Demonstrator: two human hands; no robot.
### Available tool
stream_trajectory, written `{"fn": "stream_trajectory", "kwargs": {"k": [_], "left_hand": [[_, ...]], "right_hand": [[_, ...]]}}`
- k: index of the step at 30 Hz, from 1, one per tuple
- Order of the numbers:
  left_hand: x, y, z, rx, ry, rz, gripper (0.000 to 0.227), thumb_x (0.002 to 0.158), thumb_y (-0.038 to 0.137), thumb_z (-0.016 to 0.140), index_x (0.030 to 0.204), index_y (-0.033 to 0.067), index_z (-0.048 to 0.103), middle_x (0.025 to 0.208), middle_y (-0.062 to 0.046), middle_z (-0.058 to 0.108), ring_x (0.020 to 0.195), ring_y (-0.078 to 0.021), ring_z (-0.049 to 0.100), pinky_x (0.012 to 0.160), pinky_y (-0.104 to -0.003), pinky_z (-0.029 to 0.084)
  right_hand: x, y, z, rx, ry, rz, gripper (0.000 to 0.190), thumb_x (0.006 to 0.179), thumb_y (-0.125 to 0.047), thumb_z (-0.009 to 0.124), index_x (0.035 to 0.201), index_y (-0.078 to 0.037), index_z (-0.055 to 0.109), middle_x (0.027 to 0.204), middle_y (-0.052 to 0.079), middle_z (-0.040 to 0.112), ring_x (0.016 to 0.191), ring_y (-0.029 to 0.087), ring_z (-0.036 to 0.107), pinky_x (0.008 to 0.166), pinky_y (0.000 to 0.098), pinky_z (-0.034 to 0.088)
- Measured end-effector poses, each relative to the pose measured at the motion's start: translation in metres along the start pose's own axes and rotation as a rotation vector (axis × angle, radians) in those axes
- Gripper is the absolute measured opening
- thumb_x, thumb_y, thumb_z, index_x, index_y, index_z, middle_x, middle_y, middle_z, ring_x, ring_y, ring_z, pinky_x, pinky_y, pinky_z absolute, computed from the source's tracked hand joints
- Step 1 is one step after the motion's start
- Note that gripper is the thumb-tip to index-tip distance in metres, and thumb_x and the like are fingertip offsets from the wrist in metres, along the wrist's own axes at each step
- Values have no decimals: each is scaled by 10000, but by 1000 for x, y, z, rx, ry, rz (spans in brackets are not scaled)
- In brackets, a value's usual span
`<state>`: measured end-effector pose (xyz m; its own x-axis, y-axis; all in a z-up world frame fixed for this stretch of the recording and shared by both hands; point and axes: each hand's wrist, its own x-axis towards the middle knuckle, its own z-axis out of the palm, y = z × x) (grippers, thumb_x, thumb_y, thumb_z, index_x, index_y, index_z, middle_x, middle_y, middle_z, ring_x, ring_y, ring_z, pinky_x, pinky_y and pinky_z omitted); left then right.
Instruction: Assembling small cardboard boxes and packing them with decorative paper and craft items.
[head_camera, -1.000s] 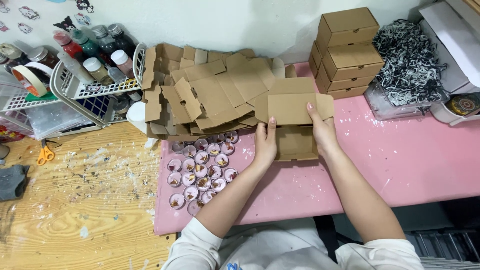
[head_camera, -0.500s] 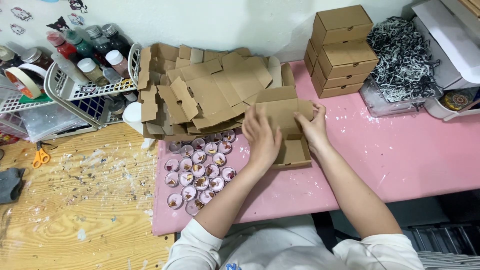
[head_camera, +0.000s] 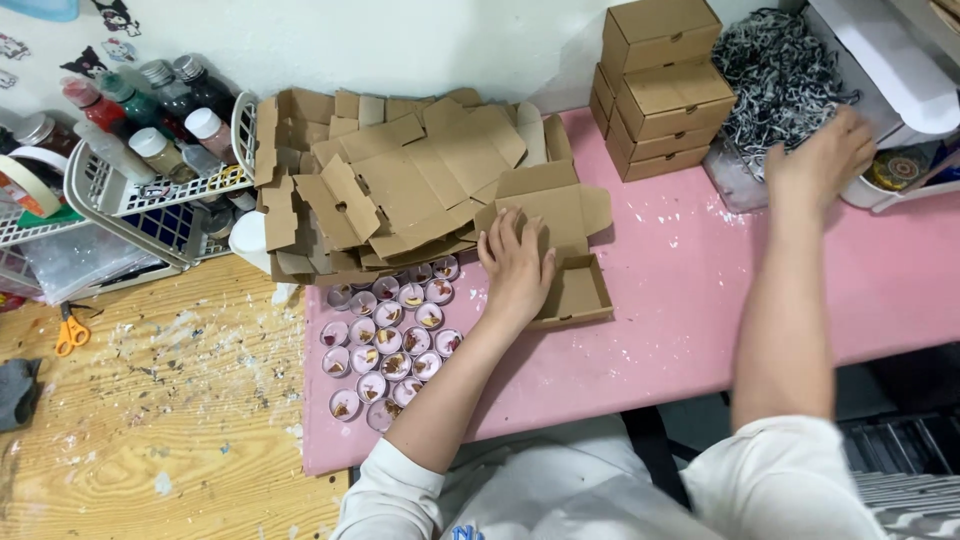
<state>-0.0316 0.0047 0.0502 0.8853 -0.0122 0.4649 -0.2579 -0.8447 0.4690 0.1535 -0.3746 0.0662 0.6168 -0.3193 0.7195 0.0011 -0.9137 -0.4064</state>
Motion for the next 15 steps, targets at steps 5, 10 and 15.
{"fn": "stream_trajectory", "kwargs": {"k": [5,10,15], "left_hand": [[3,12,-4,37,3,67,559,921,231,669,1402,27,469,1525,-260,308,1477,-443,220,1173,-692,128],[19,37,-5,75,12,140,580,877,226,674,1388,29,483,1496,-272,359,1463,-454,255,1195,-657,168],[57,75,27,-53,-298,154,563,938,301,704,1406,63,500,1446,-209,498,1406,-392,452,1162,-574,358]], "right_hand": [[50,37,37,-454,-702,276,1111,600,-346,988,1477,-14,391,1339,261,583,1238,443,544,1098,690,243],[43,68,44,-438,-617,202,692,691,-250,909,1297,-5,681,1353,250,652,1257,423,598,1115,739,256],[16,33,-8,233,-213,73,513,797,-109,874,1245,15,657,1159,212,698,1065,308,668,931,473,537]]}}
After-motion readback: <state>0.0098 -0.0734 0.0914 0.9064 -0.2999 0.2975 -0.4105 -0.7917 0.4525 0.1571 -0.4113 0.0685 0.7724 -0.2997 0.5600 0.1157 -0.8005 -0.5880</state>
